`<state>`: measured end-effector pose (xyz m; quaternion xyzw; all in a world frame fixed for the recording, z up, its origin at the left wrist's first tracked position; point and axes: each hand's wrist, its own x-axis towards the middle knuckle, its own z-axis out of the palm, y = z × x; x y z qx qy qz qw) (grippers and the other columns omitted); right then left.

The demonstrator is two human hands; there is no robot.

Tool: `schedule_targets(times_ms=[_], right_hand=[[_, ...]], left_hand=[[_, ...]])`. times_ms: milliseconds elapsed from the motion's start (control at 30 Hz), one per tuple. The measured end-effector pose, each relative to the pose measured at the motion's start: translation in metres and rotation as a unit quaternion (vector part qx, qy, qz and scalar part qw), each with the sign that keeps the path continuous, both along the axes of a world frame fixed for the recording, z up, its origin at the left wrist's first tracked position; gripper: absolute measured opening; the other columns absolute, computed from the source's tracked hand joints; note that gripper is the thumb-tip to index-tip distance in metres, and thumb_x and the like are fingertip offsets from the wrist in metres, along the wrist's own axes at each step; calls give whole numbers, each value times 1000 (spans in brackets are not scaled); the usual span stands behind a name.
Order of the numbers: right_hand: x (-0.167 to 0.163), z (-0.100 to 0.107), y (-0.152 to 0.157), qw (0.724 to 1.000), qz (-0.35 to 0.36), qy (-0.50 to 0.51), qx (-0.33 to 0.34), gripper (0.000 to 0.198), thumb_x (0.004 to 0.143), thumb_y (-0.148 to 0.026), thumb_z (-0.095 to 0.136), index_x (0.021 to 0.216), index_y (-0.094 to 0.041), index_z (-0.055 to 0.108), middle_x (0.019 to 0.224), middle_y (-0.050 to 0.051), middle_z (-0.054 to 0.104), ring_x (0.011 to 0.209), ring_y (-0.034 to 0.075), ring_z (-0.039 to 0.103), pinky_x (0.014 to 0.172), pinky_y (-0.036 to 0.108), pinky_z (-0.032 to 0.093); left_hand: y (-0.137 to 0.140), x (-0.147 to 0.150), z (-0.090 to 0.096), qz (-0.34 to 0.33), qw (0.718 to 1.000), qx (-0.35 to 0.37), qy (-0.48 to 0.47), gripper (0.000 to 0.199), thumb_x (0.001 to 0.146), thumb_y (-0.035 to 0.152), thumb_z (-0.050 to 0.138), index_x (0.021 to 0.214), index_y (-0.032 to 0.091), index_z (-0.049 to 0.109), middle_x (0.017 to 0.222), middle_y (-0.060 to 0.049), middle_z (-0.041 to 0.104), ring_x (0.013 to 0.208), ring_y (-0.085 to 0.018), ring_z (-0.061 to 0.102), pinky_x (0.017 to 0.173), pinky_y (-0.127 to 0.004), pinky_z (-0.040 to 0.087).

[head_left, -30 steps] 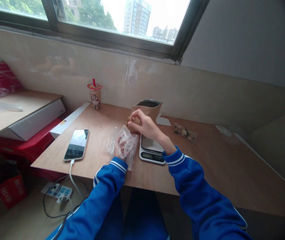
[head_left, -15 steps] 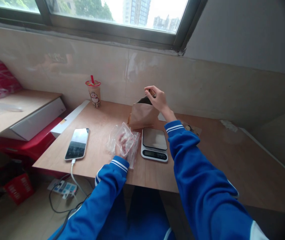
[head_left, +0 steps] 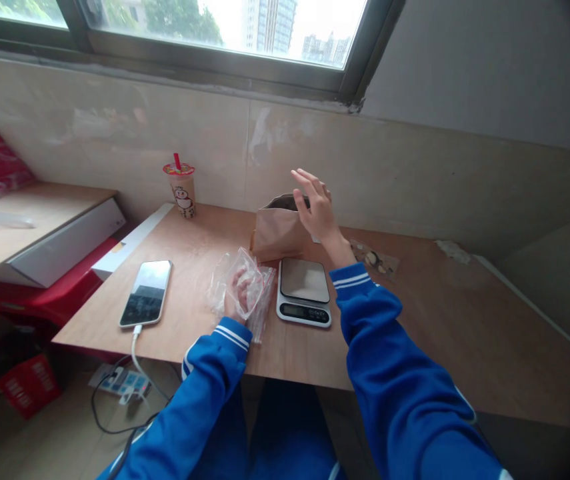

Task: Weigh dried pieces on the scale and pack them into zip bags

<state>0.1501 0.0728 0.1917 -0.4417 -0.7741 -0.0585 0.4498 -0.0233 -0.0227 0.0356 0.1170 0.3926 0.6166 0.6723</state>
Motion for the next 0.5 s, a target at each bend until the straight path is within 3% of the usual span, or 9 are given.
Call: schedule_targets(times_ms=[67,133,200,267,400,500], right_hand=[[-10,-10,-32,995,-11,92,-37,42,99,-45,28,116,-21,58,121,11,61,115,22,54,102,40,39],[-19,-29,-63,979,19,119,-162,42,96,-52,37,111,-19,59,111,10,65,102,21,60,92,37,46],[-24,-52,-86,942,41,164,-292,49,88,-56,51,120,-19,53,111,10,66,96,21,64,84,35,50],[-23,-69,-97,905,58,232,-353,48,85,-57,55,114,-19,57,105,9,69,90,21,66,78,33,52],[-8,-75,-98,869,78,351,-341,43,85,-59,52,91,-19,66,84,8,73,81,23,69,69,34,54],[0,-75,-102,856,73,394,-325,47,84,-62,52,95,-18,66,90,10,73,80,23,69,62,32,54]], left_hand=[[0,5,3,-1,1000,18,9,37,91,45,44,110,18,60,77,-3,65,62,-14,63,54,-23,52],[-2,12,4,1,998,53,28,41,91,49,43,108,17,62,79,-5,67,68,-16,65,61,-26,54],[-5,18,7,-5,992,101,72,39,88,48,52,109,17,63,87,-7,68,78,-18,67,66,-27,55],[-8,22,12,-18,977,164,134,35,82,41,64,109,18,64,96,-6,69,87,-19,66,72,-26,53],[-8,21,26,-53,924,246,289,22,78,35,70,94,19,69,94,-4,69,90,-17,62,80,-23,48],[-7,16,35,-41,899,245,359,19,80,37,67,86,18,68,87,-3,68,82,-15,60,77,-21,45]])
